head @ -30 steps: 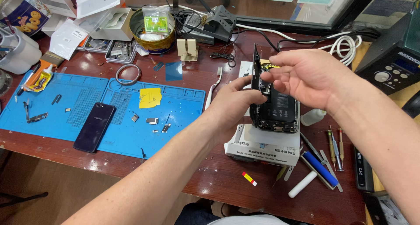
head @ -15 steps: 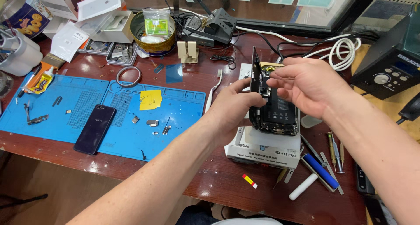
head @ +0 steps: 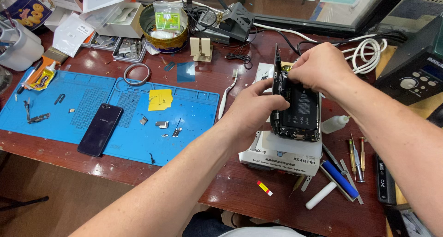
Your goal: The person disassembles a smartphone, removes the battery, and manipulates internal components on the motherboard using a screwdriver. The device remains open on the workbench throughout the clip.
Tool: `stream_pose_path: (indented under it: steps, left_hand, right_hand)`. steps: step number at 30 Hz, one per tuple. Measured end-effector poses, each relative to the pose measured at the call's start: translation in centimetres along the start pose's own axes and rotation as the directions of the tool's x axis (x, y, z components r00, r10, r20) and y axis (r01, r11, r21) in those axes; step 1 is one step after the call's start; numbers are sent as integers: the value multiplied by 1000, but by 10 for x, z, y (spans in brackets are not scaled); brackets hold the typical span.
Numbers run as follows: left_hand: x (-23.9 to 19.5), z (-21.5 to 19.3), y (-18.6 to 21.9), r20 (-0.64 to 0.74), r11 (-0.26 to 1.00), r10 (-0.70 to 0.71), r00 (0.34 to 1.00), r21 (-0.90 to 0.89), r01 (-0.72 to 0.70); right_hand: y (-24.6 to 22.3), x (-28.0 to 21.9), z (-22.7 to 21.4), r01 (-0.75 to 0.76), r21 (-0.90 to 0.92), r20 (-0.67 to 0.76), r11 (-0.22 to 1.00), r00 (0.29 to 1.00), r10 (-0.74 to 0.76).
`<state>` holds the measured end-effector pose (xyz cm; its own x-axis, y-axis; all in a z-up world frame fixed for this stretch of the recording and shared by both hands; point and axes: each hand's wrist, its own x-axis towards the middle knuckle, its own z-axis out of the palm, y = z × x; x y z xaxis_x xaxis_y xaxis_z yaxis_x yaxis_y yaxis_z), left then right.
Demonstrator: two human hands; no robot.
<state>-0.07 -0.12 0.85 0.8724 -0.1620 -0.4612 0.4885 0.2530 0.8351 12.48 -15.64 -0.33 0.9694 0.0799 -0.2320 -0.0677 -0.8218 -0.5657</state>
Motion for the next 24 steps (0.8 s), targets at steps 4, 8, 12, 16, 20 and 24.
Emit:
stream_pose_path:
  steps: [4, 8, 12, 16, 20, 24]
  left_hand:
    - [1, 0, -1, 23, 1000, 10, 1000, 1, -10]
    - [3, -2, -2, 27, 1000, 11, 1000, 11, -12]
    - [6, -5, -5, 49, 1000, 26, 998, 7, -26]
    - [8, -8, -7, 73, 999, 47, 996, -26, -45]
    - [10, -6, -9, 64, 999, 47, 997, -12, -46]
    - [9, -7, -8, 55, 999, 44, 998, -24, -43]
  right_hand:
    - [-1, 10, -3, 6, -58, 38, 998, 999, -4]
    - [-8, 25, -4, -37, -122, 117, 992, 992, 51]
    - [-13, 36, -10, 39, -238, 212, 971, 977, 13]
    - [-4, 31, -32, 482, -611, 161, 628, 852, -498]
    - [10, 15, -34, 568, -650, 163, 505, 753, -637]
    - [6, 12, -32, 564, -664, 177, 491, 757, -630]
